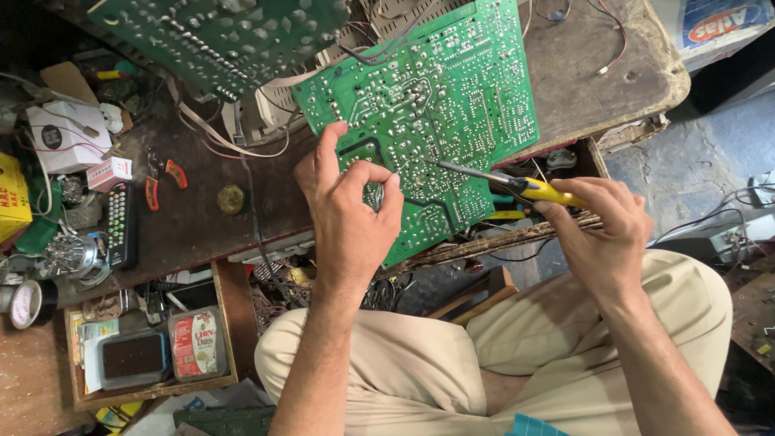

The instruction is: The person sits cross-legged on the floor and solders a green circuit board using a soldering iron and solder wire. They repeatedly heat solder joints and feed solder to secure connections across the board surface.

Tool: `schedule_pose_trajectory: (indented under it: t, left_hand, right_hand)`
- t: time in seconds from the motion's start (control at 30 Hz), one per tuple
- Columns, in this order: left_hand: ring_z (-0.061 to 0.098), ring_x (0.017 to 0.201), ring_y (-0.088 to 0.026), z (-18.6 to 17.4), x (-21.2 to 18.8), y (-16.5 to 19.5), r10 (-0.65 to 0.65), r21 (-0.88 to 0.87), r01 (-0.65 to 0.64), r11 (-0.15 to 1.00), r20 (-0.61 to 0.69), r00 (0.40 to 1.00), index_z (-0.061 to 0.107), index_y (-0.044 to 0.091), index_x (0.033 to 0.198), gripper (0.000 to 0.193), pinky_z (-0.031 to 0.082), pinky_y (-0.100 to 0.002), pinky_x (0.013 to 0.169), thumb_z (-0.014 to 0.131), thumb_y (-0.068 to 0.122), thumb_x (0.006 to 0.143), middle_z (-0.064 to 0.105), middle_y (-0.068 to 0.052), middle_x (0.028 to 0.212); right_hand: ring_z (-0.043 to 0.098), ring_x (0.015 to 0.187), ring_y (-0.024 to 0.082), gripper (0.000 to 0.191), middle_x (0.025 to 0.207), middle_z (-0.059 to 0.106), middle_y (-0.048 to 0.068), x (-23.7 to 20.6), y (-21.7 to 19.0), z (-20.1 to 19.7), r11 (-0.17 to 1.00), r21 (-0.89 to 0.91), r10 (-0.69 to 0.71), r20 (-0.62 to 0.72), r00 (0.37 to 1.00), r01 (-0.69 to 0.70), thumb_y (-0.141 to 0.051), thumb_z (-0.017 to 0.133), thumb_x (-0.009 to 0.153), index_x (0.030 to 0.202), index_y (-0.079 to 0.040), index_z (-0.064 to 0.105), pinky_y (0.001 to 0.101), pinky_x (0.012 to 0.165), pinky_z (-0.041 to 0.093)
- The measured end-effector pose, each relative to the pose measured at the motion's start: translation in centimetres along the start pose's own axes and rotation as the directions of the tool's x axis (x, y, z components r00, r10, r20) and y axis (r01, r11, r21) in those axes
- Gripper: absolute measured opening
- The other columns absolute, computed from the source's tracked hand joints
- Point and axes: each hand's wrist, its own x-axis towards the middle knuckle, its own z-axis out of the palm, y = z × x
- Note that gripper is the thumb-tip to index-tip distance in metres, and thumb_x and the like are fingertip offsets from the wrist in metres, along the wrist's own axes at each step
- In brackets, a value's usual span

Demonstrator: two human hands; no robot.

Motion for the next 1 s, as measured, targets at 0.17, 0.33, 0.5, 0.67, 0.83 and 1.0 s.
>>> schedule_pose_trajectory:
  t: [0.17,0.33,0.5,0.67,0.83,1.0]
  left_hand:
    - [0.045,0.129,-0.042,0.3,0.0,0.2,-0.021,0.012,0.021,1.0,-0.013,1.0,0.07,0.007,0.083,0.012,0.04,-0.051,0.111,0.082,0.007,0.083,0.046,-0.018,0.151]
    - [0.045,0.13,-0.042,0.4,0.0,0.1,-0.012,0.024,0.012,1.0,-0.017,1.0,0.069,0.007,0.084,0.013,0.04,-0.052,0.112,0.083,0.008,0.084,0.045,-0.018,0.152]
    - [0.045,0.129,-0.041,0.4,0.0,0.2,-0.017,0.025,0.018,1.0,-0.012,1.0,0.07,0.007,0.083,0.013,0.041,-0.051,0.111,0.083,0.008,0.083,0.045,-0.018,0.152]
    - [0.045,0.129,-0.042,0.5,0.0,0.3,-0.028,0.026,0.028,0.999,0.0,1.0,0.07,0.007,0.083,0.014,0.042,-0.051,0.109,0.084,0.008,0.083,0.043,-0.018,0.153]
    - [0.045,0.13,-0.041,0.4,-0.2,0.2,-0.019,0.036,0.019,0.999,-0.014,1.0,0.07,0.007,0.083,0.014,0.043,-0.052,0.11,0.084,0.008,0.082,0.044,-0.017,0.153]
    - [0.044,0.129,-0.041,0.4,-0.1,0.2,-0.019,0.028,0.019,0.999,-0.015,1.0,0.07,0.007,0.085,0.014,0.042,-0.051,0.109,0.084,0.008,0.083,0.043,-0.018,0.153]
  right_hand:
    - [0.068,0.106,0.019,0.028,0.114,0.074,0.004,0.2,-0.1,0.6,1.0,-0.004,-0.008,0.019,1.0,0.008,-0.016,0.087,0.09,0.116,-0.01,0.077,0.0347,0.089,0.04]
    - [0.067,0.105,0.018,0.028,0.114,0.075,0.004,0.4,-0.2,0.9,1.0,0.007,-0.01,0.026,1.0,0.01,-0.018,0.087,0.091,0.117,-0.01,0.077,0.0341,0.09,0.041]
    - [0.067,0.105,0.018,0.027,0.113,0.075,0.003,0.6,-0.3,1.1,1.0,-0.004,-0.008,0.03,1.0,0.008,-0.019,0.087,0.091,0.115,-0.011,0.077,0.0345,0.089,0.04]
    - [0.068,0.105,0.018,0.027,0.112,0.075,0.003,0.6,-0.4,1.1,1.0,-0.019,-0.003,0.038,0.999,0.004,-0.019,0.086,0.091,0.115,-0.011,0.078,0.0346,0.089,0.04]
    - [0.068,0.102,0.018,0.026,0.11,0.075,0.003,0.7,-0.3,1.4,1.0,-0.009,-0.001,0.039,0.999,0.001,-0.02,0.086,0.091,0.114,-0.01,0.078,0.0343,0.087,0.041]
    - [0.068,0.104,0.018,0.027,0.111,0.075,0.004,0.7,-0.3,1.5,1.0,-0.003,-0.01,0.035,0.999,0.01,-0.02,0.087,0.092,0.115,-0.011,0.078,0.0339,0.089,0.041]
